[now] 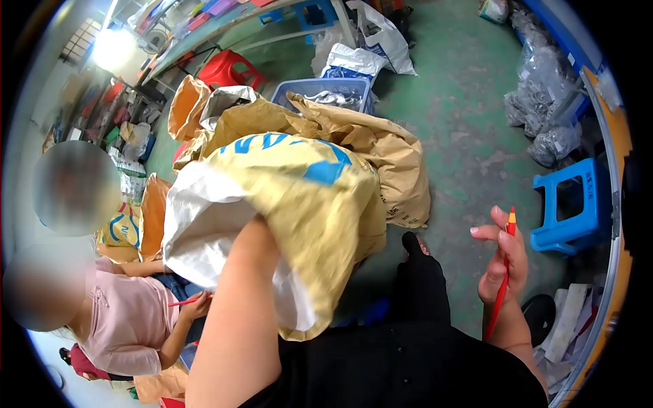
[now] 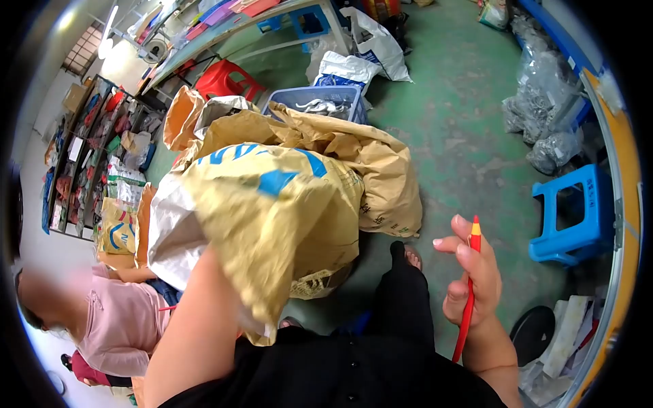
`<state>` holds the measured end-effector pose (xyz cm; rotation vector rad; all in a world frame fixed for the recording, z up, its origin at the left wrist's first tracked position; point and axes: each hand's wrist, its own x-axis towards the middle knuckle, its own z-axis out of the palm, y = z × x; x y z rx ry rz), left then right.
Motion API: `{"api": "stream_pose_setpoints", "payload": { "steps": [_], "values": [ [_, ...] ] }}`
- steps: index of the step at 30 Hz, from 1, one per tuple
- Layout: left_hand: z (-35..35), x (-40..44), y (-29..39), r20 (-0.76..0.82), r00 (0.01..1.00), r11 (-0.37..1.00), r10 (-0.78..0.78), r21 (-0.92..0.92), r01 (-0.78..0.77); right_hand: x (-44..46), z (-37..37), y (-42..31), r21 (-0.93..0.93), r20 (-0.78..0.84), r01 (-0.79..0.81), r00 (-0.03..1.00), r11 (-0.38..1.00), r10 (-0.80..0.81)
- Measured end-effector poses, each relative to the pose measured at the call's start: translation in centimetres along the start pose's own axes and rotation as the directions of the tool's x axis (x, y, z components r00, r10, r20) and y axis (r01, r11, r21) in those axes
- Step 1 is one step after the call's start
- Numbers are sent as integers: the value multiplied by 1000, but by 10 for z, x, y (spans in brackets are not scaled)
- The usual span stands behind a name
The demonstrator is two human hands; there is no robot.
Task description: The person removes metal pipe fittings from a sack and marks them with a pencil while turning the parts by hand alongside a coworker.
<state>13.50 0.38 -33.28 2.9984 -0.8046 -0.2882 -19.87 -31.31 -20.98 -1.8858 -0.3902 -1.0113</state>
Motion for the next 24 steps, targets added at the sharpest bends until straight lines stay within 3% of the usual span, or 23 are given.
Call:
{"api": "stream_pose_setpoints", "payload": {
  "steps": [4,5,6,7,10,11,13,16,17,19,21,23,24],
  "values": [
    [-55,-49,2,-242,949,978,202,-8,-210,2,-3,-10,29,-30,22,999,999,-21],
    [-72,-61,6,-161,980,985,121,-102,-138,1,-5,-16,41,-28,13,1000,999,-12],
    [-95,-72,17,38,997,966,-62,-250,69,2,-5,-24,66,-49,17,999,998,-13],
    [-116,-79,25,249,945,891,-213,-347,292,1,-6,-31,80,-62,12,998,997,-7],
    [-212,-161,85,147,969,857,-197,-455,243,-4,-8,-58,124,-108,8,994,992,5],
    [-229,-183,87,124,980,823,-158,-531,200,-4,-8,-69,149,-108,10,994,989,7],
    [-264,-241,107,-72,983,753,-166,-653,80,-6,-9,-92,199,-102,8,995,980,12],
    [-288,-329,111,-322,941,436,-99,-864,-250,-1,1,-132,404,-105,56,994,913,-14],
    [-287,-356,112,-435,896,304,-94,-869,-390,1,6,-143,496,-95,73,995,865,-29],
    [-272,-408,120,-580,809,145,-93,-812,-566,7,16,-166,467,-11,85,996,880,-90],
    [-238,-444,122,-666,739,48,-100,-745,-665,10,34,-190,607,119,0,989,795,-90],
    [-200,-466,151,-673,691,-63,-262,-703,-709,3,62,-213,776,328,-254,944,577,-26],
    [-180,-473,154,-666,698,-123,-264,-695,-709,-3,77,-218,804,396,-323,917,499,-45]
  ]
}}
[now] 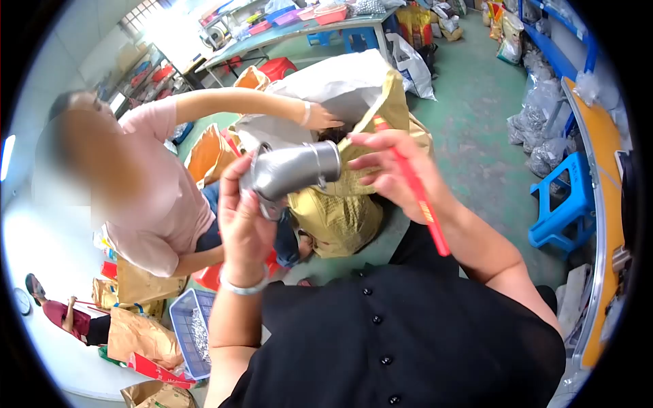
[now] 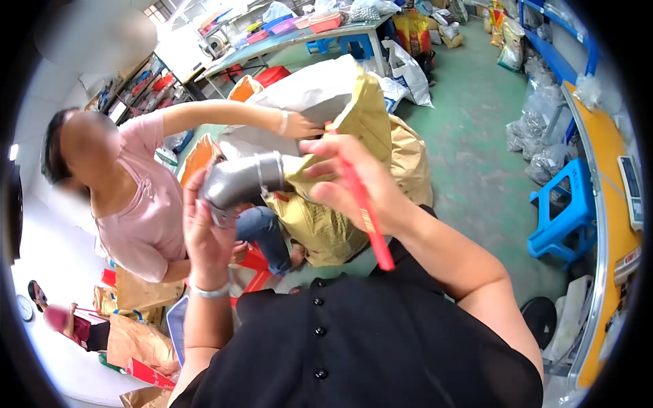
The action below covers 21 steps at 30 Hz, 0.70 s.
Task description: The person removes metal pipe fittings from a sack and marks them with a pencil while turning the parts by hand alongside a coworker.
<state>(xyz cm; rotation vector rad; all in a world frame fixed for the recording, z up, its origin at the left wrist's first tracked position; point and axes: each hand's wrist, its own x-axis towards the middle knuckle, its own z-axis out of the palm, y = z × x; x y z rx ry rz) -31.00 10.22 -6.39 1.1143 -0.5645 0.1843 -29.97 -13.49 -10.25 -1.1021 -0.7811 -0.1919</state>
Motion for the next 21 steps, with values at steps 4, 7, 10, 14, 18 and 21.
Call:
{"api": "stream_pose_setpoints", "payload": {
  "steps": [4,7,10,14,18,21],
  "values": [
    [-17,-55,-25,-76,990,975,-122,-198,105,-8,41,26,163,39,-241,971,957,238],
    [-31,-78,-25,-67,978,943,-195,-287,168,-19,52,44,185,52,-310,951,933,305],
    [-46,-95,-27,-6,956,904,-294,-327,276,-26,58,59,188,91,-337,941,923,325],
    [-65,-117,-34,-26,913,873,-408,-303,382,-31,64,75,175,155,-372,925,912,347],
    [-82,-132,-37,-73,893,880,-443,-225,418,-36,68,94,224,231,-424,898,878,375],
    [-85,-134,-34,-81,875,871,-478,-172,460,-38,67,107,232,257,-471,873,851,414]
  ]
}}
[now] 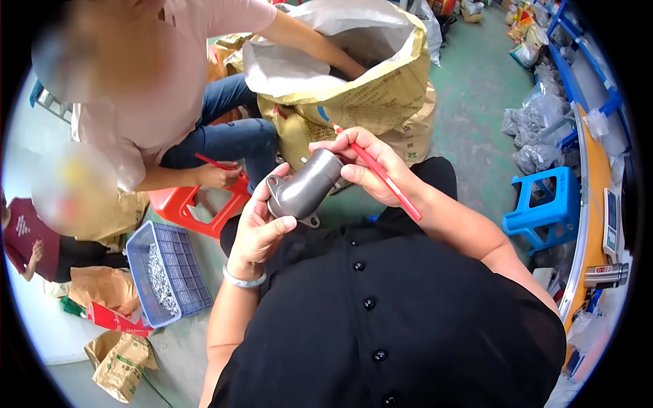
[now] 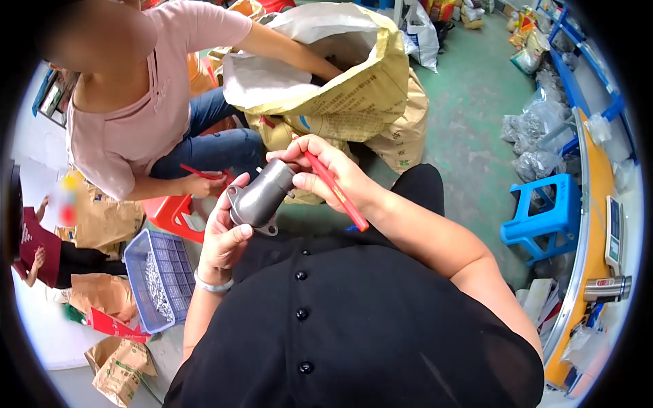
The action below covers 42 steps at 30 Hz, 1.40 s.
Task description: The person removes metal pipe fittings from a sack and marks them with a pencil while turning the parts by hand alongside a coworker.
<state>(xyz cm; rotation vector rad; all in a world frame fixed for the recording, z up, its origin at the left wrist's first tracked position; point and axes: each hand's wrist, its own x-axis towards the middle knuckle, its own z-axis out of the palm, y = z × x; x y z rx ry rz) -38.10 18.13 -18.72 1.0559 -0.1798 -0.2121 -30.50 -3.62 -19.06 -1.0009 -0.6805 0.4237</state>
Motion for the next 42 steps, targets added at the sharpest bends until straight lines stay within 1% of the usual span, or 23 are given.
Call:
{"api": "stream_pose_setpoints", "payload": {
  "steps": [3,5,10,13,16,21,25,27,30,34,37,40,42],
  "values": [
    [1,0,0,-60,997,998,-42,42,44,4,-10,15,48,-5,-49,999,998,49],
    [4,2,-2,-95,994,996,-53,71,60,5,-15,20,129,3,-79,997,989,79],
    [3,7,-7,-117,991,991,-58,112,72,6,-23,32,235,-13,-129,991,963,136],
    [4,11,-8,-113,991,990,-77,108,89,4,-24,31,350,-50,-181,976,919,212],
    [4,15,-9,-114,987,991,-111,64,119,3,-26,33,365,-76,-204,966,908,248],
    [8,19,-8,-143,978,988,-150,5,152,4,-29,34,362,-76,-202,967,910,244],
    [5,21,-10,-131,983,990,-126,49,134,8,-33,37,373,-71,-217,963,902,261],
    [5,21,-10,-102,988,988,-112,95,122,9,-31,36,369,-74,-203,966,907,246],
    [4,20,-14,-101,992,991,-71,108,82,11,-29,35,341,-68,-168,977,925,202],
    [-2,19,-18,-112,992,994,-62,80,71,12,-28,37,304,-50,-109,990,947,130],
    [-4,17,-19,-134,989,997,-66,39,72,12,-25,36,297,-55,-91,992,950,113],
    [-8,16,-24,-156,987,999,-41,-15,39,12,-27,39,256,-47,-48,997,966,62],
    [-10,16,-26,-170,985,999,-20,-44,13,12,-27,39,252,-54,-55,996,966,71]
  ]
}}
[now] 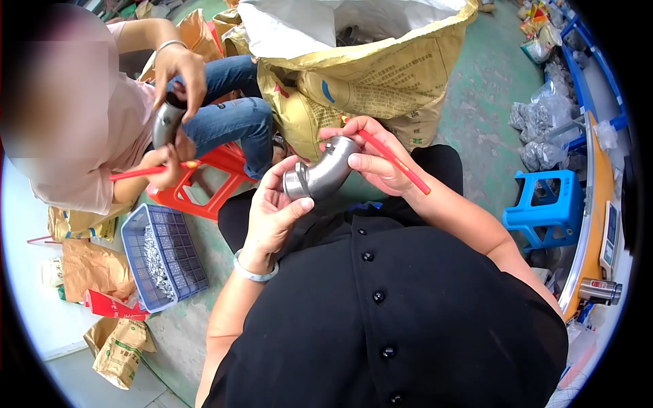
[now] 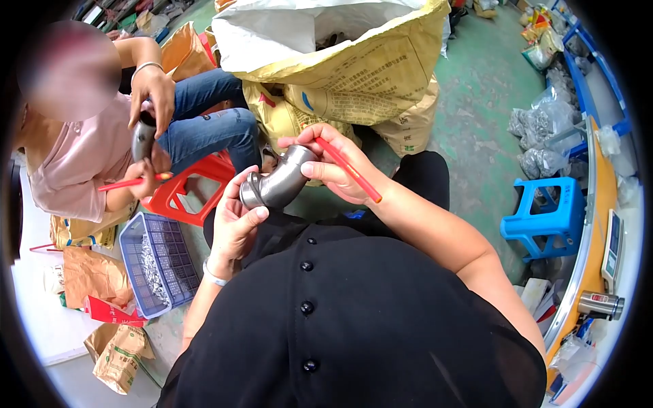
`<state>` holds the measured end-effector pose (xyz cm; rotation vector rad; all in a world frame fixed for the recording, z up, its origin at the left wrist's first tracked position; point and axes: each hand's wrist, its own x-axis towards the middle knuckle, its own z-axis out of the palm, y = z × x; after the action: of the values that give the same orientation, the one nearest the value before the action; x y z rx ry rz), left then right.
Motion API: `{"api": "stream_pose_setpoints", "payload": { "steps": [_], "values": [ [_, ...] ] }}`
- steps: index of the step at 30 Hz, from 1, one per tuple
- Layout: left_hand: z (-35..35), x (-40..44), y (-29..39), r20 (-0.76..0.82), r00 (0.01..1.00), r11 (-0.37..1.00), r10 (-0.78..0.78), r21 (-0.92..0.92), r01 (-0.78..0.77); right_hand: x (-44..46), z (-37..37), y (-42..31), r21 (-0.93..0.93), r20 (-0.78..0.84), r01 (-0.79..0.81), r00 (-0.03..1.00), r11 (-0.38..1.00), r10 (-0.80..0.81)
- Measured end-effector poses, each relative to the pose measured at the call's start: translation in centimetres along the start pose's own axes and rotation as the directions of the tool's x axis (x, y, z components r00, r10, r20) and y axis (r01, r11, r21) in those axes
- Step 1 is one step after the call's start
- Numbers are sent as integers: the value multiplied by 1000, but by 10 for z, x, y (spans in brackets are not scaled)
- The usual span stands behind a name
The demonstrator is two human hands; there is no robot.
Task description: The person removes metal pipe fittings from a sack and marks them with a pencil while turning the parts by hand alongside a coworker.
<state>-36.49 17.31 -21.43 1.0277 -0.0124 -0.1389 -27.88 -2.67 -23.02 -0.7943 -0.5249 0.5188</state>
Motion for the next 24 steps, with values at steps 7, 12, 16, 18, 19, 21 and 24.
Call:
{"api": "stream_pose_setpoints", "payload": {
  "steps": [7,12,16,18,19,21,24],
  "values": [
    [-11,4,-9,-27,997,990,72,-120,-75,2,8,0,-77,-5,45,999,996,-45],
    [-18,8,-20,3,996,982,93,-167,-91,2,17,0,-228,-55,44,997,973,-58],
    [-17,8,-19,-26,1000,969,-9,-247,2,3,18,6,-327,-37,96,993,940,-114],
    [-12,10,-18,-15,1000,961,16,-276,-19,4,17,9,-380,-55,98,990,920,-129],
    [-16,12,-19,15,1000,956,11,-295,-6,4,18,9,-369,-49,105,990,923,-132],
    [-20,12,-21,-14,1000,973,24,-230,-27,4,19,12,-358,-28,93,993,929,-111],
    [-18,15,-19,-105,994,981,-19,-193,-1,7,22,13,-325,-39,46,997,944,-62]
  ]
}}
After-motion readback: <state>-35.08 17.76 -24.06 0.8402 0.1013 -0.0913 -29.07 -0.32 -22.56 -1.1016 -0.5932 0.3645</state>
